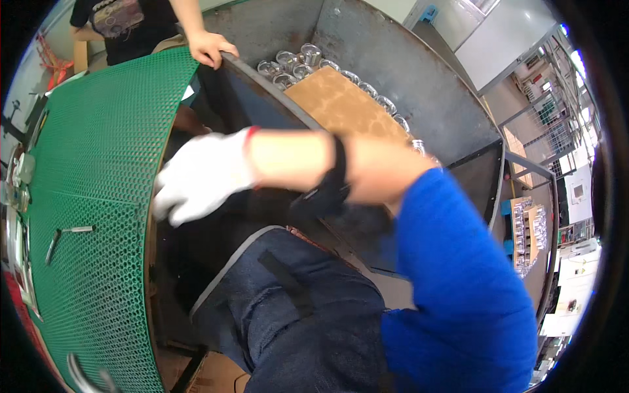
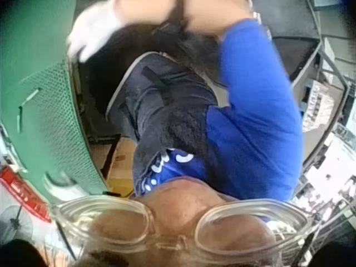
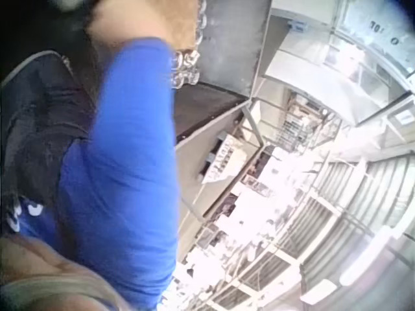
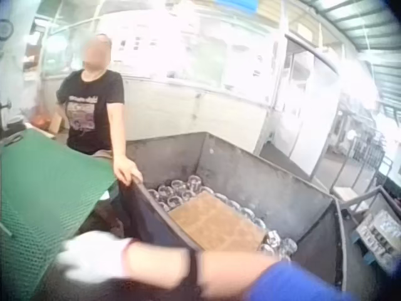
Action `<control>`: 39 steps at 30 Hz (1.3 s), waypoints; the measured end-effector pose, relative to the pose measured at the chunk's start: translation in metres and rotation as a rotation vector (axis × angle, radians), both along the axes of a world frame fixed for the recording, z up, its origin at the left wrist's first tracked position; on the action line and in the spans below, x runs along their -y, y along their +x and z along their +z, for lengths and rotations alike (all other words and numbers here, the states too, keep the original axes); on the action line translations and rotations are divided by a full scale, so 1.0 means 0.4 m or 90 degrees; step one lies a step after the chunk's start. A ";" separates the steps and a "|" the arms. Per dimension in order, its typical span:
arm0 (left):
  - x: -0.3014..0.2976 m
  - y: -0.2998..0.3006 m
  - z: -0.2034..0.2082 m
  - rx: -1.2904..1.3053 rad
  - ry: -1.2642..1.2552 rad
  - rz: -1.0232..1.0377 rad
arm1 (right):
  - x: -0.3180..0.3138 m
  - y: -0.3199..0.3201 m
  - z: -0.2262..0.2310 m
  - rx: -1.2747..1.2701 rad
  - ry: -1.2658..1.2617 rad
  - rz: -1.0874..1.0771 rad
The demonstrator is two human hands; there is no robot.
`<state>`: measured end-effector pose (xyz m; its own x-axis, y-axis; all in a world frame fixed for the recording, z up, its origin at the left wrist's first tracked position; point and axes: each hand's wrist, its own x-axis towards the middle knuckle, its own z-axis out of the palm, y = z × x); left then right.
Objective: Assembling engine pistons by inserting components and organizing them into a transport cart.
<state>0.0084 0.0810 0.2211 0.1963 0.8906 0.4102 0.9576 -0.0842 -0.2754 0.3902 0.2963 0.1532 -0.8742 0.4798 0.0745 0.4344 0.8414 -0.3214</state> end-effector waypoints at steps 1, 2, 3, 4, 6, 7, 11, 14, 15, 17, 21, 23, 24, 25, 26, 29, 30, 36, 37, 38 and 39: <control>-0.041 0.075 0.001 0.031 -0.044 -0.053 | 0.000 0.127 0.049 0.034 -0.048 0.013; -0.062 0.133 -0.006 0.058 -0.095 -0.097 | 0.011 0.246 0.100 0.075 -0.087 -0.065; -0.075 0.174 -0.015 0.052 -0.124 -0.155 | 0.029 0.363 0.149 0.097 -0.176 -0.203; -0.083 0.215 -0.021 0.050 -0.160 -0.182 | 0.050 0.479 0.179 0.114 -0.149 -0.385; -0.110 0.290 -0.036 0.065 -0.221 -0.234 | 0.144 0.711 0.193 -0.169 -0.242 -0.637; -0.125 0.324 -0.050 0.078 -0.246 -0.266 | 0.148 0.963 0.121 -0.110 -0.005 -0.471; -0.165 0.332 -0.117 0.089 -0.367 -0.269 | 0.385 1.187 -0.219 -0.147 -0.187 -1.069; -0.198 0.400 -0.136 0.132 -0.399 -0.295 | 0.614 1.314 -0.721 -0.402 -0.443 -1.167; -0.155 0.422 -0.097 0.120 -0.414 -0.224 | 0.540 1.103 -0.719 -0.622 -0.673 -1.151; -0.151 0.431 -0.120 0.112 -0.412 -0.222 | 0.584 0.989 -0.754 -0.855 -0.861 -1.329; -0.105 0.421 -0.113 0.134 -0.440 -0.184 | 0.540 0.877 -0.841 -1.129 -0.943 -1.243; -0.092 0.427 -0.112 0.196 -0.442 -0.147 | 0.551 0.893 -0.934 -1.342 -0.861 -1.104; -0.084 0.427 -0.113 0.185 -0.436 -0.164 | 0.526 0.881 -0.908 -1.339 -0.833 -1.073; -0.079 0.426 -0.113 0.174 -0.431 -0.184 | 0.507 0.874 -0.848 -1.340 -0.799 -1.042; -0.076 0.425 -0.115 0.203 -0.459 -0.147 | 0.496 0.896 -0.810 -1.325 -0.812 -1.031; -0.094 0.454 -0.106 0.185 -0.460 -0.167 | 0.454 0.946 -0.680 -1.317 -0.708 -0.947; -0.101 0.472 -0.101 0.181 -0.445 -0.171 | 0.431 0.963 -0.633 -1.312 -0.636 -0.964; -0.111 0.466 -0.083 0.239 -0.484 -0.221 | 0.444 1.019 -0.356 -1.346 -0.323 -0.806; -0.099 0.449 -0.090 0.256 -0.508 -0.201 | 0.447 1.028 -0.299 -1.420 -0.348 -0.833; -0.084 0.444 -0.088 0.249 -0.504 -0.192 | 0.464 1.004 -0.226 -1.479 -0.375 -0.754; -0.068 0.424 -0.099 0.268 -0.486 -0.202 | 0.482 1.002 -0.179 -1.428 -0.236 -0.797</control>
